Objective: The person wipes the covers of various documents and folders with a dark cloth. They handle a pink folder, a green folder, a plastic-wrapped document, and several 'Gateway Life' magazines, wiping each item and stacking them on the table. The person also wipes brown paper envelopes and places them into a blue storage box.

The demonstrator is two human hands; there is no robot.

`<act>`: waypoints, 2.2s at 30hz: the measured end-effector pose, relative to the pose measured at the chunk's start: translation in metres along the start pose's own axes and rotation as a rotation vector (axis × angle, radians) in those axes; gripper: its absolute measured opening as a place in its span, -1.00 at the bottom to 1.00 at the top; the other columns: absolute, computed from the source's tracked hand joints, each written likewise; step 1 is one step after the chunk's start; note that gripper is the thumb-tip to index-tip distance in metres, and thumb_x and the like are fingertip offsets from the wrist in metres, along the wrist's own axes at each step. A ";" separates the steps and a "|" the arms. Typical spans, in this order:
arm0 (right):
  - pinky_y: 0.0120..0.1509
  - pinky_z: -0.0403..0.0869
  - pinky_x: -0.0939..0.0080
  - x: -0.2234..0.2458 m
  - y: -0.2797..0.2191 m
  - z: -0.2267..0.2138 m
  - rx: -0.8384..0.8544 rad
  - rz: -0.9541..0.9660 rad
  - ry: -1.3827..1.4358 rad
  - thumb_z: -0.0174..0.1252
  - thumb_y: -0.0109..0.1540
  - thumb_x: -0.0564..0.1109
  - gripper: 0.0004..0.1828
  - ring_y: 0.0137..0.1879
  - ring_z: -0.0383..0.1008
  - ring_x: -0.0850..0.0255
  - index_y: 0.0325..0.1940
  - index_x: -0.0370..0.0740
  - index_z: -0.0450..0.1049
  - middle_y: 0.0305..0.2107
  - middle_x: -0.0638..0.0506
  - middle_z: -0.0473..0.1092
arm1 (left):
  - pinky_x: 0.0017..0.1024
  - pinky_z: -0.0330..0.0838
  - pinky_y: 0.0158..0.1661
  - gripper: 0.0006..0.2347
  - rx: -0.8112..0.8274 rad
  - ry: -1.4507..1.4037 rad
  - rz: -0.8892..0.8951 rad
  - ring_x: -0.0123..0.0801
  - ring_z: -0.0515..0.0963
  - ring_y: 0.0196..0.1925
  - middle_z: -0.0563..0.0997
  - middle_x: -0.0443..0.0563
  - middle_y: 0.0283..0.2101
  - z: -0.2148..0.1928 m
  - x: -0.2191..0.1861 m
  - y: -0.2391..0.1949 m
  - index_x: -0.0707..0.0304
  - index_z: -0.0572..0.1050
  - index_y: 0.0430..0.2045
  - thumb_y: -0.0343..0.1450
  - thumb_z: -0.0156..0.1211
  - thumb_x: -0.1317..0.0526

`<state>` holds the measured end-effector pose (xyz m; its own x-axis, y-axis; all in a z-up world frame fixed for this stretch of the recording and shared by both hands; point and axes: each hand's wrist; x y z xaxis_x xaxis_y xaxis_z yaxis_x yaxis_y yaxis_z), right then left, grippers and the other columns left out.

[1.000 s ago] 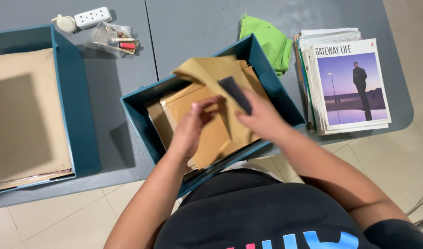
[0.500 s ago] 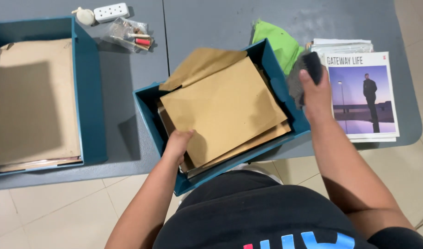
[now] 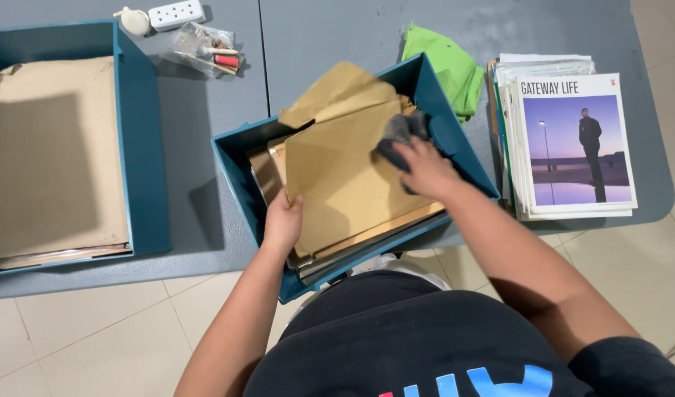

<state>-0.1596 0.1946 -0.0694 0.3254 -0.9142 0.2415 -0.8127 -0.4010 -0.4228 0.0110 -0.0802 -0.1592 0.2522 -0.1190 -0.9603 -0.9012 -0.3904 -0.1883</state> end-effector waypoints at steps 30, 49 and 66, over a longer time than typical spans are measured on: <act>0.19 0.52 0.13 -0.285 -0.128 -0.106 -0.267 -0.052 1.818 0.22 0.27 0.07 -0.29 0.24 0.47 0.16 0.47 -0.17 0.30 0.23 -0.03 0.42 | -0.44 0.46 0.04 -0.72 0.485 0.217 0.419 -0.43 0.56 -0.02 0.67 0.01 -0.06 0.189 -0.263 0.050 0.26 0.47 0.12 0.50 0.09 0.39; 0.29 0.42 0.07 -0.436 -0.164 -0.069 -0.630 0.261 0.513 0.04 0.23 -0.34 -0.24 0.26 0.43 -0.08 0.53 0.02 0.24 0.19 -0.13 0.39 | 0.10 0.17 0.31 -0.51 0.229 0.837 0.512 0.08 0.28 0.42 0.25 0.21 0.40 0.480 -0.205 0.059 0.16 0.34 0.28 0.42 0.24 0.14; 0.53 -0.02 -0.34 -0.344 -0.148 -0.052 -0.422 -0.130 -0.053 0.15 0.28 0.12 -0.48 0.58 0.01 -0.06 0.27 -0.12 0.41 0.35 -0.11 0.21 | 0.37 -0.25 0.35 -0.39 0.507 1.132 0.551 0.03 -0.18 0.58 -0.11 0.18 0.54 0.440 -0.186 0.005 0.07 0.17 0.40 0.42 0.17 0.01</act>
<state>-0.1768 0.5715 -0.0446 0.4530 -0.8641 0.2191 -0.8861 -0.4635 0.0041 -0.1958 0.3417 -0.0725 -0.2527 -0.9240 -0.2870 -0.9459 0.2983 -0.1275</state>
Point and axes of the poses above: each hand's wrist, its own y-axis towards the middle knuckle, its own z-axis out of the palm, x = y × z
